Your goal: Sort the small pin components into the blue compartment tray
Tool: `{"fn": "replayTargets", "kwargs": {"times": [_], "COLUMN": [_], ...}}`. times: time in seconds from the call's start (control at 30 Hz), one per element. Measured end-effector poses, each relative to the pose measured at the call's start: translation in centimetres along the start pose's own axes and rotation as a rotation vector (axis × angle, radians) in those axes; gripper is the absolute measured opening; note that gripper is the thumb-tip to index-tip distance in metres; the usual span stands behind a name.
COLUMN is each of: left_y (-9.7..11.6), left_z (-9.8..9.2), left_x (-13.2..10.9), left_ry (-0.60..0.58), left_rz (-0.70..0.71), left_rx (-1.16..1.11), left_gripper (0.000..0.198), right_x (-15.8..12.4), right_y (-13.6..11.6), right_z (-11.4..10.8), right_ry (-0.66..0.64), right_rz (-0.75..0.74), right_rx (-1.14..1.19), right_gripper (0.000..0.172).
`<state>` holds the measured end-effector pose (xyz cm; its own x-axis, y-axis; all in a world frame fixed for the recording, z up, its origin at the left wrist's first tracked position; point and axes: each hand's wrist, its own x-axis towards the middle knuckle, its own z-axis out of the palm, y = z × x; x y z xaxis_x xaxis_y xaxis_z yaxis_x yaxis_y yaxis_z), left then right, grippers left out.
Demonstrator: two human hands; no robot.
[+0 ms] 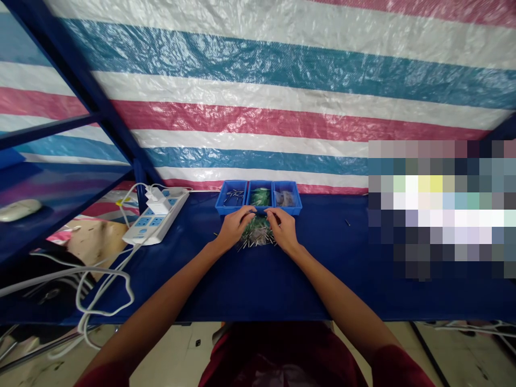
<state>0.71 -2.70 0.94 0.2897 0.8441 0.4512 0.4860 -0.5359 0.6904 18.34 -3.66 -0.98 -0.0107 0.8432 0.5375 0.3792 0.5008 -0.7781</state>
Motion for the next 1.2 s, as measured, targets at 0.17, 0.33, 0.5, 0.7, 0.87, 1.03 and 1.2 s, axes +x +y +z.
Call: {"fn": "replayTargets", "kwargs": {"times": [0.17,0.33,0.5,0.7,0.87,1.03,1.2], "left_y": [-0.27,-0.32,-0.47,-0.23,-0.15,0.09,0.21], "left_z": [-0.11,-0.23,-0.41,-0.23,0.01,-0.24,-0.01], "left_x": [0.01,0.12,0.48,0.52,0.34,0.43,0.37], "left_ry": [0.065,0.091,0.058,-0.032,-0.035,0.049,0.136], "left_rz": [-0.011,-0.071,-0.081,-0.104,-0.167,-0.157,-0.167], "left_rx": [0.0,-0.193,-0.343,-0.471,-0.475,-0.26,-0.229], "left_gripper": [0.029,0.026,0.029,0.031,0.025,0.026,0.028], "right_x": [0.03,0.0,0.01,0.04,0.03,-0.11,-0.27], "right_y": [-0.06,-0.15,-0.19,-0.13,-0.28,-0.65,-0.53], "right_z": [-0.06,-0.12,-0.18,-0.13,-0.2,-0.27,-0.04], "right_ry": [0.01,0.006,0.011,0.017,0.014,-0.039,-0.131], "right_rz": [0.002,-0.01,-0.009,-0.011,-0.013,-0.077,-0.134], "right_rx": [-0.003,-0.01,-0.006,-0.004,-0.011,0.032,0.04], "right_gripper": [0.029,0.029,0.028,0.029,0.029,0.025,0.022]}}
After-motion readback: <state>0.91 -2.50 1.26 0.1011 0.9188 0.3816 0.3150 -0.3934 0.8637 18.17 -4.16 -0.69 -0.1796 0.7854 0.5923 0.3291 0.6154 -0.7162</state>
